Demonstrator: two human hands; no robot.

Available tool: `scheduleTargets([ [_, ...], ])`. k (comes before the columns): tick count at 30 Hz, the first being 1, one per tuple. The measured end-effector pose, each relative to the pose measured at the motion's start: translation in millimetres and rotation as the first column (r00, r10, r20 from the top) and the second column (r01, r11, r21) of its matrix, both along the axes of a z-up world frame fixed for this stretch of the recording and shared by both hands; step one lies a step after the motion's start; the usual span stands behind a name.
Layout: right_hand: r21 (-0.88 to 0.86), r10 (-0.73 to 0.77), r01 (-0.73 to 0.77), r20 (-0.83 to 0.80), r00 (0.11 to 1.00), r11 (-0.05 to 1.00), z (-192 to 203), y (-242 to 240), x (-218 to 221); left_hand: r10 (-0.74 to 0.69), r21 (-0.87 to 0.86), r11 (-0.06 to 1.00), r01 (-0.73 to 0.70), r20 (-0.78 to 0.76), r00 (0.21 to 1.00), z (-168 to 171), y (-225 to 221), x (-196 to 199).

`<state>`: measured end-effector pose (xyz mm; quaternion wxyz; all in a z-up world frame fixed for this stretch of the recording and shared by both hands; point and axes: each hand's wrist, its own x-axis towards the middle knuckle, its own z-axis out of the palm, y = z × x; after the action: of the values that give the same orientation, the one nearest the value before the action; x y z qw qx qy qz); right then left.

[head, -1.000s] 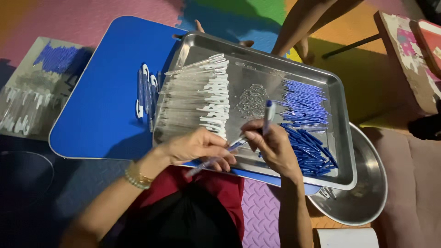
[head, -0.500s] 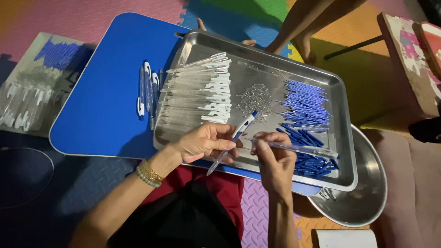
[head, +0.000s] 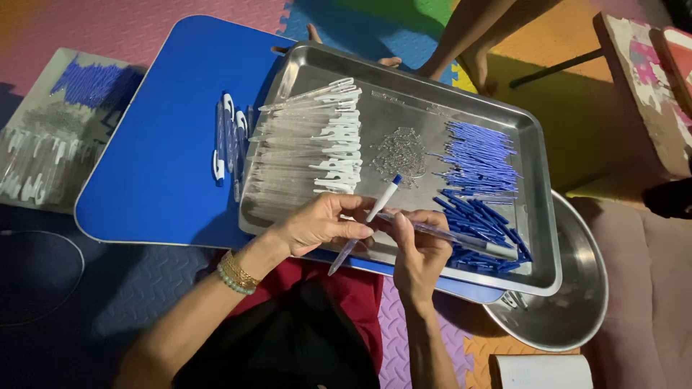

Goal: The person assembles ballpoint pens by inserting ink cartridges and springs into pen barrels, then securing them with pen caps.

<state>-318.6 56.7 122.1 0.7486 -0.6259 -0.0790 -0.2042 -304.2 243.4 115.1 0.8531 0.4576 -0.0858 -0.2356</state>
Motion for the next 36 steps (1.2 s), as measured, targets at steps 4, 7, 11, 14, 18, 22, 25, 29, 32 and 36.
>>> scheduleTargets([
  [4, -0.047, -0.023, 0.022, -0.040, 0.999, 0.999, 1, -1, -1, 0.064, -0.017, 0.998, -0.064, 0.003, 0.998, -2, -6, -1],
  [7, -0.087, -0.057, 0.057, -0.007, 0.998, 0.995, -1, -2, -1, 0.081, -0.020, 0.996, -0.082, -0.003, 0.997, -10, -10, -2],
  [11, -0.288, -0.106, 0.177, 0.247, 0.963, 0.941, -5, 4, 5, 0.094, -0.005, 0.996, -0.094, -0.035, 0.995, -34, -15, -2],
  [14, -0.386, -0.132, 0.309, 0.421, 0.897, 0.869, -30, 1, 13, 0.116, -0.017, 0.993, -0.116, -0.047, 0.992, -12, -18, -7],
  [18, -0.391, -0.144, 0.470, 0.628, 0.765, 0.791, -66, -16, 15, 0.128, 0.053, 0.990, -0.129, 0.008, 0.992, -15, -21, -6],
  [22, -0.327, -0.090, 0.258, 0.450, 0.889, 0.909, -20, -23, 11, 0.067, 0.065, 0.996, -0.065, -0.031, 0.997, -34, -13, 2],
  [25, -0.200, 0.006, 0.023, 0.140, 0.990, 0.979, 39, -32, 14, -0.025, 0.075, 0.997, 0.025, -0.005, 1.000, -39, -9, 8],
  [29, -0.050, 0.346, -0.350, -0.070, 0.935, 0.935, 10, -52, 42, -0.164, 0.060, 0.985, 0.163, 0.011, 0.986, -28, -9, 12],
  [32, -0.032, 0.412, -0.417, -0.092, 0.906, 0.908, -23, -74, 64, -0.248, 0.077, 0.967, 0.245, 0.035, 0.968, 8, -4, 3],
  [36, -0.065, 0.435, -0.442, -0.098, 0.895, 0.895, -16, -72, 59, -0.287, 0.061, 0.957, 0.285, 0.026, 0.958, 2, -8, 7],
])
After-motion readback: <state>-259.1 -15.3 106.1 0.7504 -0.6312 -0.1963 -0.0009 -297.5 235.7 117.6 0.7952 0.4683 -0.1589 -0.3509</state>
